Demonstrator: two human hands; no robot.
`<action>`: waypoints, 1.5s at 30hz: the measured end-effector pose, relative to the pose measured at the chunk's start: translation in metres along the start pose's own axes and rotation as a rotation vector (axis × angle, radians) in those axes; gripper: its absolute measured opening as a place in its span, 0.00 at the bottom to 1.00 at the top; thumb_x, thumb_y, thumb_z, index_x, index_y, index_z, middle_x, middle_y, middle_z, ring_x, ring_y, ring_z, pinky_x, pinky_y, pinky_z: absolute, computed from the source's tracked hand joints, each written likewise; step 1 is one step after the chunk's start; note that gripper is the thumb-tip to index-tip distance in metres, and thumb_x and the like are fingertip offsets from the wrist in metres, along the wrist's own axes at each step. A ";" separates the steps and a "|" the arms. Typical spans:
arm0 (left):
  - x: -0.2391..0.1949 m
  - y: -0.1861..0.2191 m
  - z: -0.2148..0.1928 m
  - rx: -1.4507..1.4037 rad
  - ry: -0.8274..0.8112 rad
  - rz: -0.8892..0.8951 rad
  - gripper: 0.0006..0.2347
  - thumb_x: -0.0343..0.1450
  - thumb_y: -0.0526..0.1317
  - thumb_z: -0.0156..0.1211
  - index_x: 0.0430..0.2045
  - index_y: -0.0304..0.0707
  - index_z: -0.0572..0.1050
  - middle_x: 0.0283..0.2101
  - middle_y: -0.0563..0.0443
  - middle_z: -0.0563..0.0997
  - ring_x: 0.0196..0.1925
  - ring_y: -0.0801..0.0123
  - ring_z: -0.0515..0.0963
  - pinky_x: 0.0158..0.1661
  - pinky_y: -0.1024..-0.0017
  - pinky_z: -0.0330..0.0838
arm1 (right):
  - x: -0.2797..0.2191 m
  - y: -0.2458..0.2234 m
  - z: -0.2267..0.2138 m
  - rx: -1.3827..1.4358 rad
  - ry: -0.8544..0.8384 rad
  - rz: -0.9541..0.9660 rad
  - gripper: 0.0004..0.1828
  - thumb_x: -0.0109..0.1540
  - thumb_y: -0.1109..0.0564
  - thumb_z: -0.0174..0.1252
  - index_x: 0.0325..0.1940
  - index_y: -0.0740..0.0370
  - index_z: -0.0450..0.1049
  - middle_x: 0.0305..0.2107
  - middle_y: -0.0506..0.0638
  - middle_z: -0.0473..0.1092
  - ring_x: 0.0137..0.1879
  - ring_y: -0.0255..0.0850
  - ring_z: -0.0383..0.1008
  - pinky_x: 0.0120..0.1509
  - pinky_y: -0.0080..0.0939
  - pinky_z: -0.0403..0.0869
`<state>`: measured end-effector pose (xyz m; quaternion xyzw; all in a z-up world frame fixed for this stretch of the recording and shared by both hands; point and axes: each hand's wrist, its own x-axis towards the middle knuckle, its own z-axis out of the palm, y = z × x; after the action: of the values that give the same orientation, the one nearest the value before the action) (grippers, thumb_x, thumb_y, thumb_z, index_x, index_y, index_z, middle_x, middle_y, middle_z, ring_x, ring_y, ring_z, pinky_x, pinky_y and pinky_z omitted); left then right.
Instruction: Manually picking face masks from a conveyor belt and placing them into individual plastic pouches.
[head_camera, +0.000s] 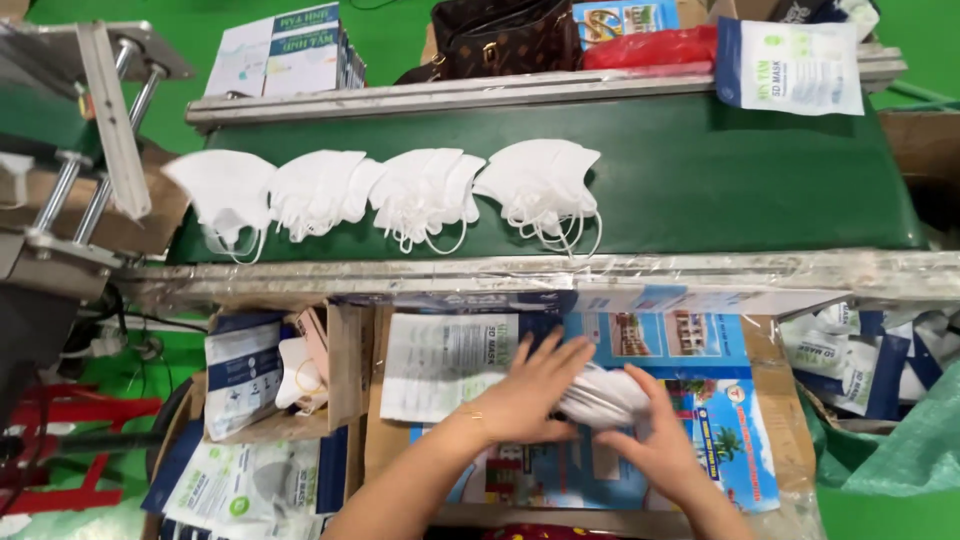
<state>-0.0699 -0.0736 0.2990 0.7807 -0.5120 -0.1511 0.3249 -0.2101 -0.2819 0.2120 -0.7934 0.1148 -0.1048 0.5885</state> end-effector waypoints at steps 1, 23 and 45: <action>-0.002 0.001 0.011 -0.002 0.007 -0.004 0.46 0.60 0.44 0.75 0.71 0.35 0.49 0.74 0.32 0.56 0.77 0.38 0.46 0.69 0.37 0.36 | -0.004 -0.003 0.008 -0.004 -0.007 -0.002 0.38 0.49 0.59 0.72 0.61 0.63 0.67 0.49 0.50 0.71 0.54 0.38 0.72 0.59 0.38 0.69; -0.028 -0.040 0.062 0.267 0.324 -0.548 0.16 0.66 0.39 0.61 0.45 0.29 0.75 0.45 0.39 0.74 0.48 0.48 0.75 0.48 0.57 0.72 | 0.003 0.034 -0.066 0.118 -0.002 0.193 0.18 0.64 0.53 0.55 0.55 0.63 0.79 0.38 0.56 0.80 0.41 0.42 0.78 0.44 0.41 0.76; -0.003 -0.061 0.093 0.416 0.306 -0.641 0.11 0.68 0.38 0.57 0.41 0.31 0.72 0.40 0.39 0.76 0.43 0.50 0.79 0.42 0.60 0.76 | 0.008 -0.026 -0.015 -0.577 -0.003 0.147 0.26 0.59 0.49 0.62 0.62 0.51 0.74 0.54 0.52 0.75 0.58 0.50 0.76 0.58 0.43 0.73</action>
<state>-0.0813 -0.0872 0.1888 0.9631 -0.2082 -0.0201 0.1692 -0.2049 -0.2904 0.2416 -0.9175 0.1962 -0.0237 0.3451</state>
